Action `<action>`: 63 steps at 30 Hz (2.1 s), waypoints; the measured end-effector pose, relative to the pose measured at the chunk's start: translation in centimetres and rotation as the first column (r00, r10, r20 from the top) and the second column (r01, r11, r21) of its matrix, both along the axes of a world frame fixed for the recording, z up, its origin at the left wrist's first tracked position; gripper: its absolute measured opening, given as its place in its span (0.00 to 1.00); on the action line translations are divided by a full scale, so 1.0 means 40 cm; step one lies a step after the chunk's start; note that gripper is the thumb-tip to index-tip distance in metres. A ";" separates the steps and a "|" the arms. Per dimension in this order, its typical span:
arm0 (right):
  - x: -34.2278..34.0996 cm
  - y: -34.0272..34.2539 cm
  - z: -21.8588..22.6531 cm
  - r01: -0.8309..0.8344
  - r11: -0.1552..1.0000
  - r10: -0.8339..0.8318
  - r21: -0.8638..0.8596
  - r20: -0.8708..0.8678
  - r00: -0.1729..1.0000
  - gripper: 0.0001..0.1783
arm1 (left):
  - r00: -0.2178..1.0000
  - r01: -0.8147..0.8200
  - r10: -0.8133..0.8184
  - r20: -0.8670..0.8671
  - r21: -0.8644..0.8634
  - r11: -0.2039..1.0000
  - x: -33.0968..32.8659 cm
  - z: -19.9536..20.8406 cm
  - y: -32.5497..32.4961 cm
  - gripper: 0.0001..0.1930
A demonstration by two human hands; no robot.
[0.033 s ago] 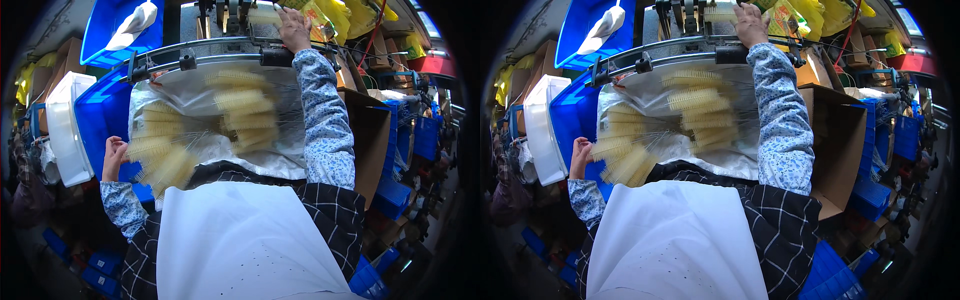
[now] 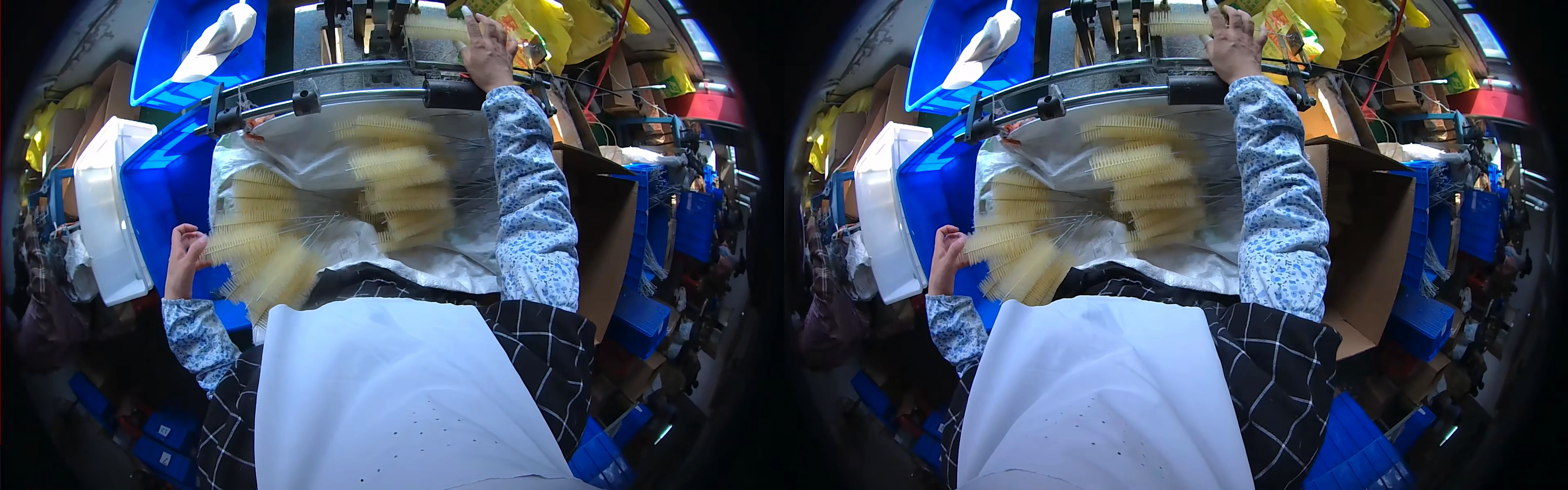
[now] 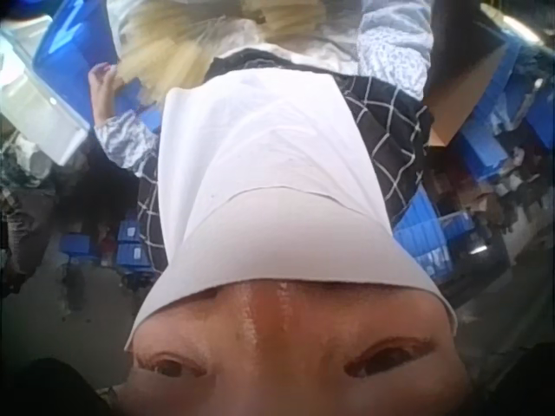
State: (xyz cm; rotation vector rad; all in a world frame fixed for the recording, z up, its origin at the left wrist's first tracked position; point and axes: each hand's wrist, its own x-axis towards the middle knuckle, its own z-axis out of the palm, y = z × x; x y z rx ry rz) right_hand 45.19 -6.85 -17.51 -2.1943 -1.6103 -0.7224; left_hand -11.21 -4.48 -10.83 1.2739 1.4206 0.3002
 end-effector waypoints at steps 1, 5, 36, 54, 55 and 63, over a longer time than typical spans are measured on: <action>-0.006 -0.015 0.007 0.062 0.996 -0.063 0.057 0.015 0.998 0.19 | 1.000 0.000 0.000 0.003 0.017 1.000 -0.006 0.013 -0.013 0.17; 0.017 -0.079 0.018 0.219 0.967 -0.230 -0.132 -0.079 0.970 0.24 | 0.993 0.062 -0.070 0.098 0.076 0.995 -0.016 0.025 -0.009 0.14; 0.003 -0.076 0.002 0.127 0.987 -0.154 -0.099 -0.358 0.921 0.21 | 0.356 0.933 -0.750 -0.558 0.259 0.250 0.481 -0.059 -0.036 0.39; -0.187 0.043 0.047 0.090 0.994 -0.106 -0.064 -0.344 0.933 0.16 | 0.438 0.623 -0.055 0.897 -0.259 0.738 0.398 0.231 -0.004 0.30; -0.212 0.055 0.049 0.075 0.996 -0.088 -0.054 -0.327 0.941 0.15 | 0.527 0.627 -0.226 0.819 -0.194 0.755 0.393 0.223 -0.003 0.29; -0.261 0.077 0.069 0.065 0.987 -0.114 -0.147 -0.359 0.926 0.19 | 0.216 0.975 -0.888 -0.406 0.137 0.175 0.369 0.186 -0.091 0.30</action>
